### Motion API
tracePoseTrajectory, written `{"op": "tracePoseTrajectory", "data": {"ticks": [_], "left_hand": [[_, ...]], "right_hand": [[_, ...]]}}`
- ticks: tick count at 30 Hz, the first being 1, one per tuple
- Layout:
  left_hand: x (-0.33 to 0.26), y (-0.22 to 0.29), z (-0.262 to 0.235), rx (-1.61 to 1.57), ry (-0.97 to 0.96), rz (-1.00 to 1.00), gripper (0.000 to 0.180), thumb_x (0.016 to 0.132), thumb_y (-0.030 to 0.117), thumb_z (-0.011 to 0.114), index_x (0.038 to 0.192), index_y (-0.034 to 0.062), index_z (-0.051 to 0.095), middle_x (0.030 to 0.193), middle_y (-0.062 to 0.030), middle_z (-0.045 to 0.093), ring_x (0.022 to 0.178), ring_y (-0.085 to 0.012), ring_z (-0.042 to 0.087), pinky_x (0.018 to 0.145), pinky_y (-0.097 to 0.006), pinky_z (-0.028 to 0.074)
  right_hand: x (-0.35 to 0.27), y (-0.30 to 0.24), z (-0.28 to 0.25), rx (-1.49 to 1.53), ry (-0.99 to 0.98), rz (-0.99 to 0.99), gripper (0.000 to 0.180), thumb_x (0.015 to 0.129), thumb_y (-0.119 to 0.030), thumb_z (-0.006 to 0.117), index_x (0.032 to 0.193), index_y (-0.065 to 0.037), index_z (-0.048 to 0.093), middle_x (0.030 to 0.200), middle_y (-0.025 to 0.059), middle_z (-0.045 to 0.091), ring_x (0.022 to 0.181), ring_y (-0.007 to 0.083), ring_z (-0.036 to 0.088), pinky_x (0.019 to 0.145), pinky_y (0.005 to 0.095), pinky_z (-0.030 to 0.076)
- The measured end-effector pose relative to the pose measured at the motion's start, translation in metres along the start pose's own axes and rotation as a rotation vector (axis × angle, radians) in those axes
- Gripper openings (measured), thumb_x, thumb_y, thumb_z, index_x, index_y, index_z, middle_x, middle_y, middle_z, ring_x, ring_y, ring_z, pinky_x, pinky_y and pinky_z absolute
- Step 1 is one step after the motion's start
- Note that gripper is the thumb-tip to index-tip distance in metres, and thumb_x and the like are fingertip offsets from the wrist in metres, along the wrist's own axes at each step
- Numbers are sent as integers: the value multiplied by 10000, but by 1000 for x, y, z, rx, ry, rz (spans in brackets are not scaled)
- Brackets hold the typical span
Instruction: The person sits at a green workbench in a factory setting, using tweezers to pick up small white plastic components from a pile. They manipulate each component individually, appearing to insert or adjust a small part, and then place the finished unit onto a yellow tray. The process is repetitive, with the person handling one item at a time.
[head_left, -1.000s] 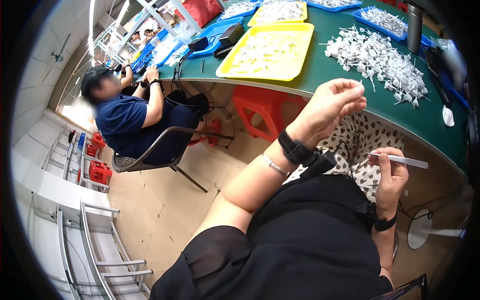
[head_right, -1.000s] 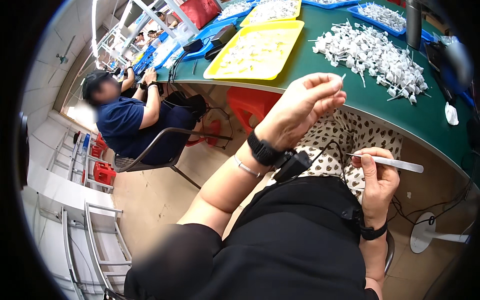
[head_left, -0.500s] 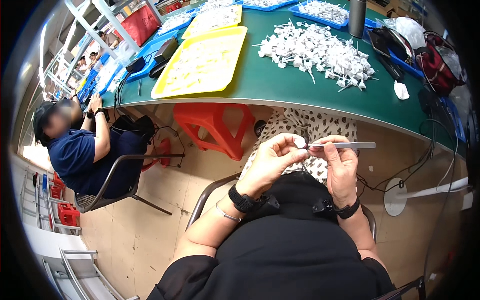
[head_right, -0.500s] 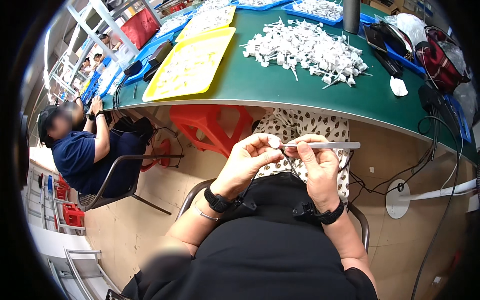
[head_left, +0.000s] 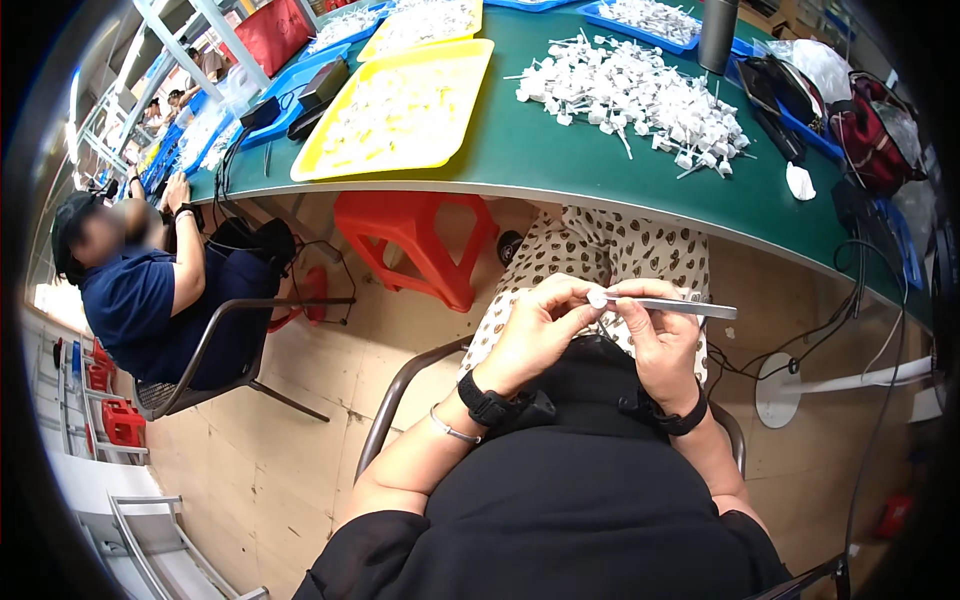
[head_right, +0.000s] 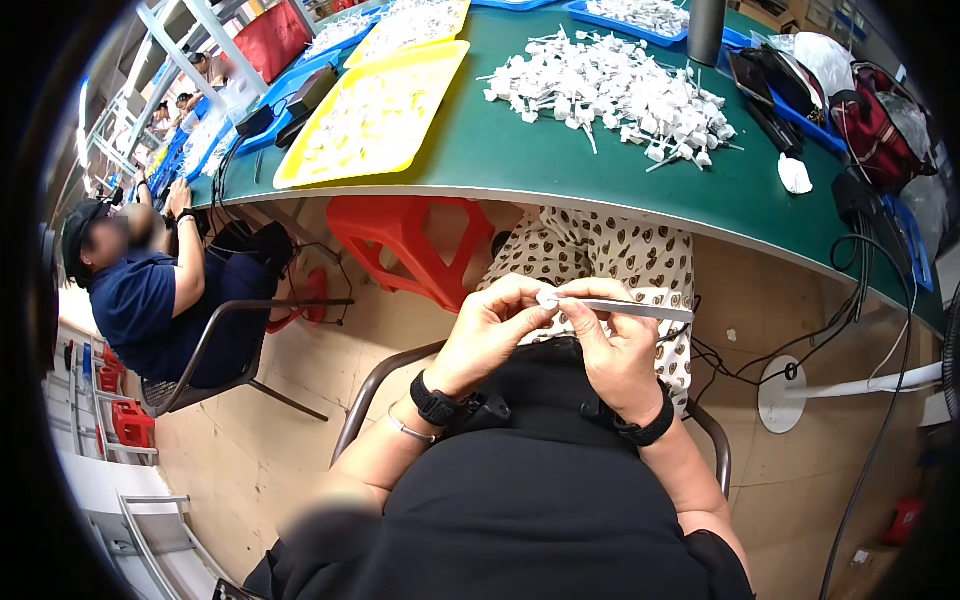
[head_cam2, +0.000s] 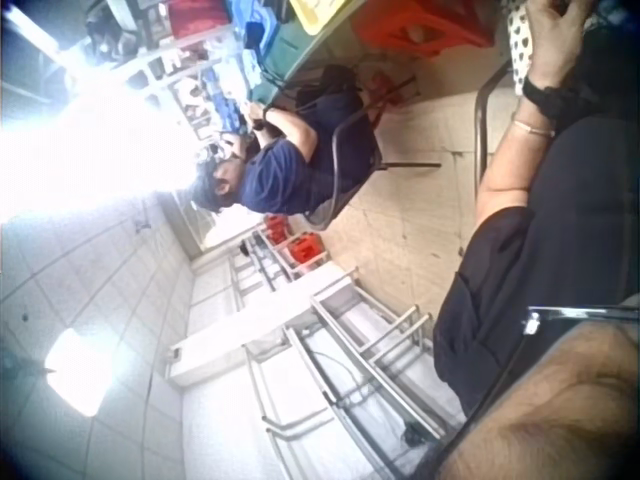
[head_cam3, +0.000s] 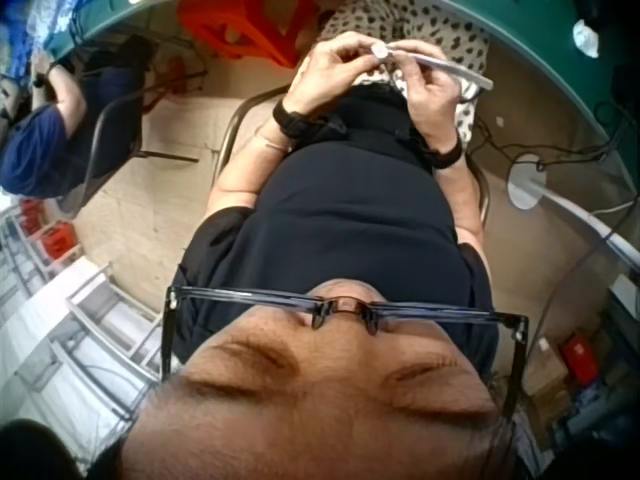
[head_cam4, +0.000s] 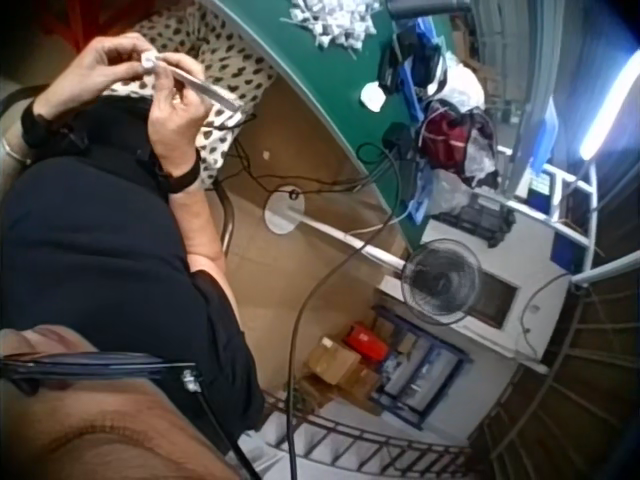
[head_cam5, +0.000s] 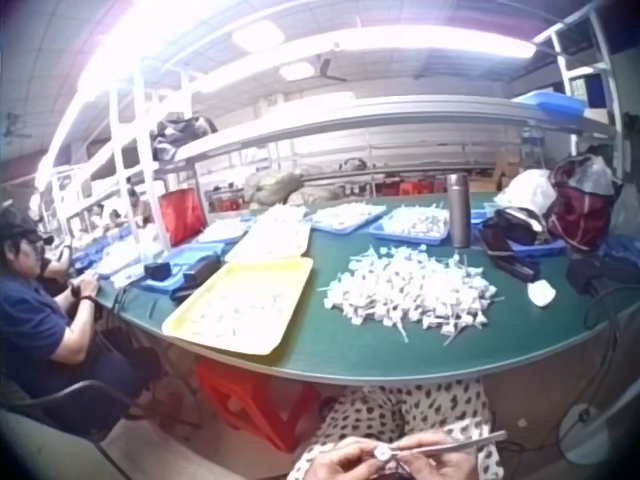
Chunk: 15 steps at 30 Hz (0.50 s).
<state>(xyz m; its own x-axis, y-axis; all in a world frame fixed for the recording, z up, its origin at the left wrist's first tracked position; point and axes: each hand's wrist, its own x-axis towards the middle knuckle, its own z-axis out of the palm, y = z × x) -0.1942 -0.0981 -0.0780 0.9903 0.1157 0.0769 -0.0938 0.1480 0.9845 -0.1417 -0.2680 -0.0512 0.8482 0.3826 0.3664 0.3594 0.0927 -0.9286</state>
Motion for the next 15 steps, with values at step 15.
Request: {"op": "tracePoseTrajectory", "data": {"ticks": [15], "left_hand": [[2,3,-7,186,-41,100,144,973,76,708,1102,14,721,1048,-19,654,956,-94,628,846,-260,519]], "right_hand": [[-1,3,2,-75,35,-83,93,965,-47,705,1039,8,717,927,72,721,752,125,658,670,258,513]]}}
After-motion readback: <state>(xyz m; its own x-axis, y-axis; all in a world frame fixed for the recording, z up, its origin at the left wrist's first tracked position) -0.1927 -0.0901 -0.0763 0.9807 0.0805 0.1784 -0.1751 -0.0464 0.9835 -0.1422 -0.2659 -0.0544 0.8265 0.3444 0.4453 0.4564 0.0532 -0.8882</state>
